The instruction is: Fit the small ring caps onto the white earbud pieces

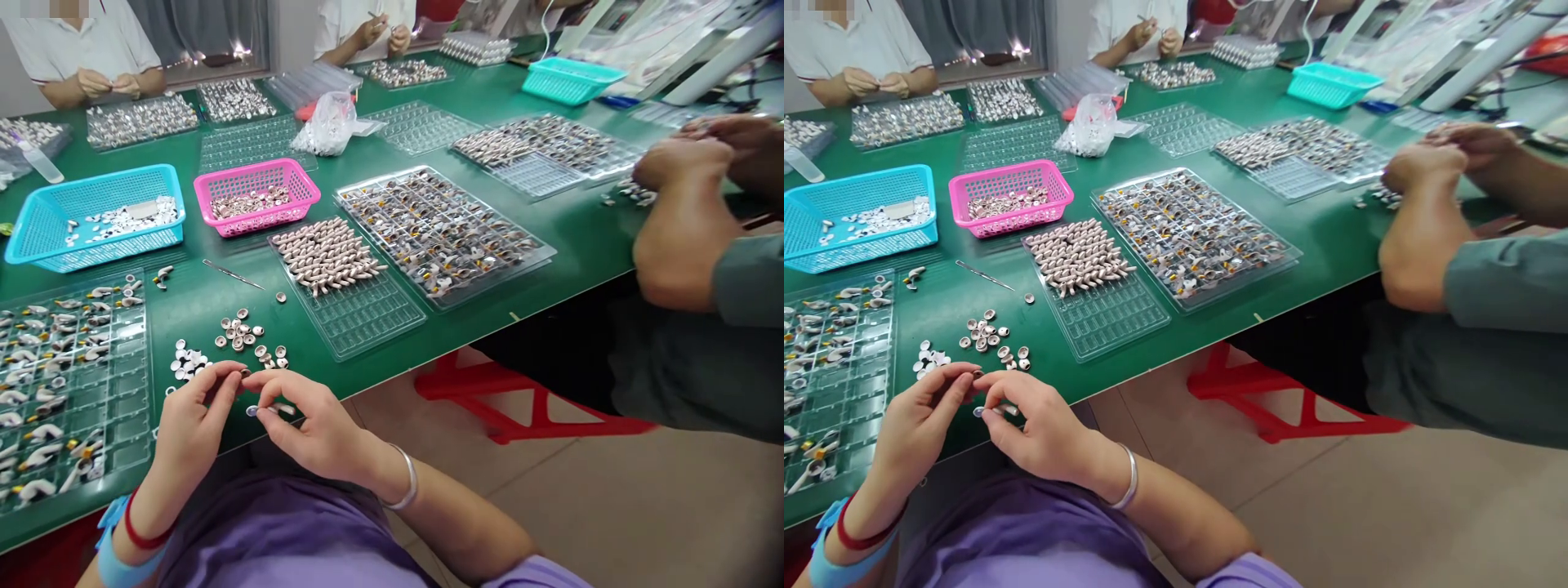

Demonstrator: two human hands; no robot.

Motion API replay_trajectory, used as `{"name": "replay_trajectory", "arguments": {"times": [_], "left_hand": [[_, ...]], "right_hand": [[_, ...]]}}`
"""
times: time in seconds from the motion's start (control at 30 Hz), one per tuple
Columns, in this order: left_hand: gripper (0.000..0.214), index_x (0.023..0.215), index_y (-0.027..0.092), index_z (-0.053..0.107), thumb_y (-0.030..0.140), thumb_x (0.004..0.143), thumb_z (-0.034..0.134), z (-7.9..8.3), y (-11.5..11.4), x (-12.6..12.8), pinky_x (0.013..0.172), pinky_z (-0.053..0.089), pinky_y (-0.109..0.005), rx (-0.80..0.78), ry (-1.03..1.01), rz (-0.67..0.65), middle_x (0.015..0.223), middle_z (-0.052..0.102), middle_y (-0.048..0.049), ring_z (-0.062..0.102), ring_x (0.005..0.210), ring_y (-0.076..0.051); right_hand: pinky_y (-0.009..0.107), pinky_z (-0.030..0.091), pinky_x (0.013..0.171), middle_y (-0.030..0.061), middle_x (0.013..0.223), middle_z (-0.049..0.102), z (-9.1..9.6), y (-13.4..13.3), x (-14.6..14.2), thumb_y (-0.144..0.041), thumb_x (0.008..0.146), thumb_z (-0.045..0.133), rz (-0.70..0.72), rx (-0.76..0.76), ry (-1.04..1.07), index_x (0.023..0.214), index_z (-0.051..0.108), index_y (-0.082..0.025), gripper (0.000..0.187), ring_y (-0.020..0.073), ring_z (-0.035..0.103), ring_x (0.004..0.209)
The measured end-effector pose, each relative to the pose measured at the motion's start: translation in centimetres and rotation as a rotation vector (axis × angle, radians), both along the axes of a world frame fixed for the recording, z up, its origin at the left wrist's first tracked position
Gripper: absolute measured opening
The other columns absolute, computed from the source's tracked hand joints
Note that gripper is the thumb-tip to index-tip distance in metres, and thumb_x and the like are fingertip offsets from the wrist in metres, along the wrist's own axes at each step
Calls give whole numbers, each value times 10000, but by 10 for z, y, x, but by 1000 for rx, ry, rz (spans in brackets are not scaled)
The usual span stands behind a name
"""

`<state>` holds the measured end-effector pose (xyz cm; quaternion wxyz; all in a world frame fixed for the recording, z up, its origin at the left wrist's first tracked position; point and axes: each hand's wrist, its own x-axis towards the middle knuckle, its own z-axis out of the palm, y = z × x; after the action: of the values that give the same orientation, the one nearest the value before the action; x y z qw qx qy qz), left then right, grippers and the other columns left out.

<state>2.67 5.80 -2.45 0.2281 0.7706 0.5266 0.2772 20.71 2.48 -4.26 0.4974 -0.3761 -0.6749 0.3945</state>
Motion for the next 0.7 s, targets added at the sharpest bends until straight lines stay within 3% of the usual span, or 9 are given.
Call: {"name": "replay_trajectory", "arguments": {"times": [0.2, 0.33, 0.5, 0.7], "left_hand": [[212, 1037, 221, 750, 300, 852, 683, 3, -27, -10, 735, 625, -241, -132, -299, 47, 980, 811, -31, 777, 838, -190], [171, 962, 241, 768, 203, 807, 707, 2, -40, -13, 693, 617, -212, -8, -291, 68, 883, 816, 1, 771, 727, -158], [190, 960, 249, 780, 179, 795, 717, 2, -50, -18, 676, 617, -212, 74, -262, 57, 839, 818, 8, 766, 682, -159], [199, 921, 275, 802, 172, 754, 769, -2, -60, -21, 638, 623, -194, -159, -454, 81, 829, 813, 8, 763, 690, -160]], "right_hand": [[327, 536, 970, 159, 1169, 700, 9, -13, -1, -126, 894, 561, 14, 81, -45, 920, 549, -202, 81, 193, 670, 1119], [307, 546, 933, 145, 1123, 716, 16, -19, -2, -125, 885, 564, 62, 57, -31, 924, 544, -203, 89, 191, 688, 1075], [278, 547, 824, 113, 1040, 737, 25, -22, -2, -139, 876, 561, 118, -91, -4, 875, 553, -199, 61, 175, 702, 915], [229, 475, 642, 14, 781, 644, 27, -18, -5, -162, 861, 577, 136, -195, 10, 837, 590, -191, 39, 122, 570, 672]]}}
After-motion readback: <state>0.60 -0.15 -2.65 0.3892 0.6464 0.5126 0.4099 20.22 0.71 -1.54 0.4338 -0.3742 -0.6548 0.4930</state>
